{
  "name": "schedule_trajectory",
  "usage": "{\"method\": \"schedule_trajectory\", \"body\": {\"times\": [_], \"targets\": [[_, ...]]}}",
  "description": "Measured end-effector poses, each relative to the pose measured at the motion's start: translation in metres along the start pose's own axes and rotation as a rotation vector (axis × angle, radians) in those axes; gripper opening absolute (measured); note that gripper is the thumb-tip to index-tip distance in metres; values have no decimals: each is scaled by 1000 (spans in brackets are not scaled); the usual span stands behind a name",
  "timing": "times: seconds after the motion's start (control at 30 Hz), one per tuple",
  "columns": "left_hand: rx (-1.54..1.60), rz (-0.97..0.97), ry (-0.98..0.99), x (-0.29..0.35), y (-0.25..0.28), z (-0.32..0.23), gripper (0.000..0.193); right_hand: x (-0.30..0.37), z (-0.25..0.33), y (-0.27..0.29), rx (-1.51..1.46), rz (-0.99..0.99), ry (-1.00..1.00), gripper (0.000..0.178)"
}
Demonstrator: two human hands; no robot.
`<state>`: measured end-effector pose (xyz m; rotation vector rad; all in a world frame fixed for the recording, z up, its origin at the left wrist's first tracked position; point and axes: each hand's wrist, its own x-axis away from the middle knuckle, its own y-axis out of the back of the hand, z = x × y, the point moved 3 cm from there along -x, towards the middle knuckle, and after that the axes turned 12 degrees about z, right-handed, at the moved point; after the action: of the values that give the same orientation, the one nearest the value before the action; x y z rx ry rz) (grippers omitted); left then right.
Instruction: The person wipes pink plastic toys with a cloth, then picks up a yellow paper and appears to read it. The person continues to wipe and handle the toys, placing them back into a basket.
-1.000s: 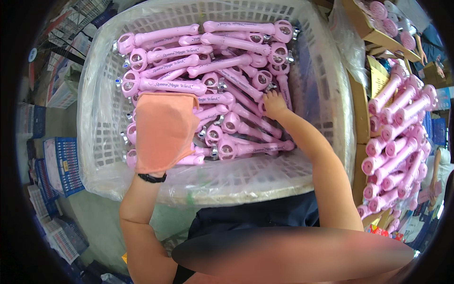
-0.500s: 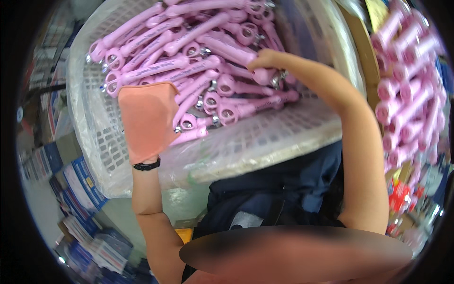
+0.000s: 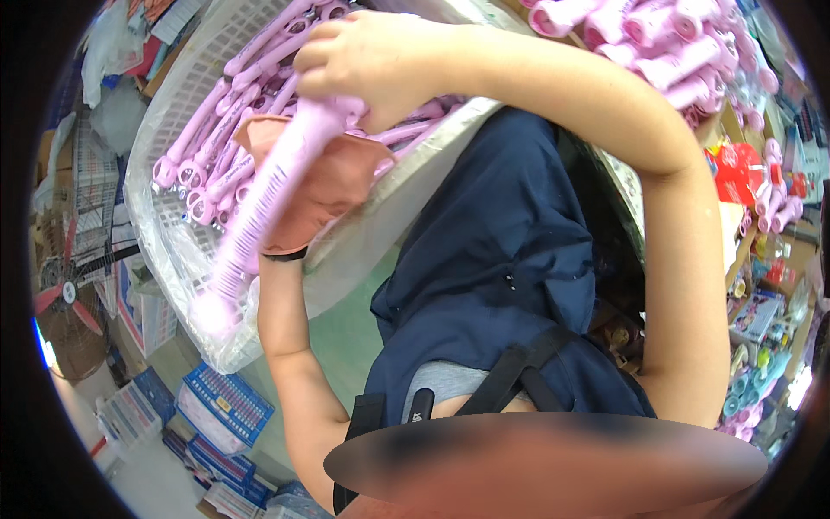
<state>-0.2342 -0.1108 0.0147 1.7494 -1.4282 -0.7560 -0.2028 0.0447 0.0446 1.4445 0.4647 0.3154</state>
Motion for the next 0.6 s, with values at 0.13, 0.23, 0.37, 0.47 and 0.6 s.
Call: {"method": "schedule_trajectory", "body": {"times": [0.13,0.23,0.37,0.47,0.6], "targets": [[1915,-127,-84,6,-31,-28,76,57,54,13,339,-332,-28,60],[1587,-286,-13,12,-39,-26,82,164,95,-1,-367,-173,-182,56],[1618,-518,-281,34,-60,-24,44,264,165,-54,-1417,505,-76,43],[807,-912,-184,48,-67,-21,25,300,213,-69,-1537,268,-309,28],[754,-913,-293,40,-69,-30,11,309,225,-68,-1379,206,-483,19]]}}
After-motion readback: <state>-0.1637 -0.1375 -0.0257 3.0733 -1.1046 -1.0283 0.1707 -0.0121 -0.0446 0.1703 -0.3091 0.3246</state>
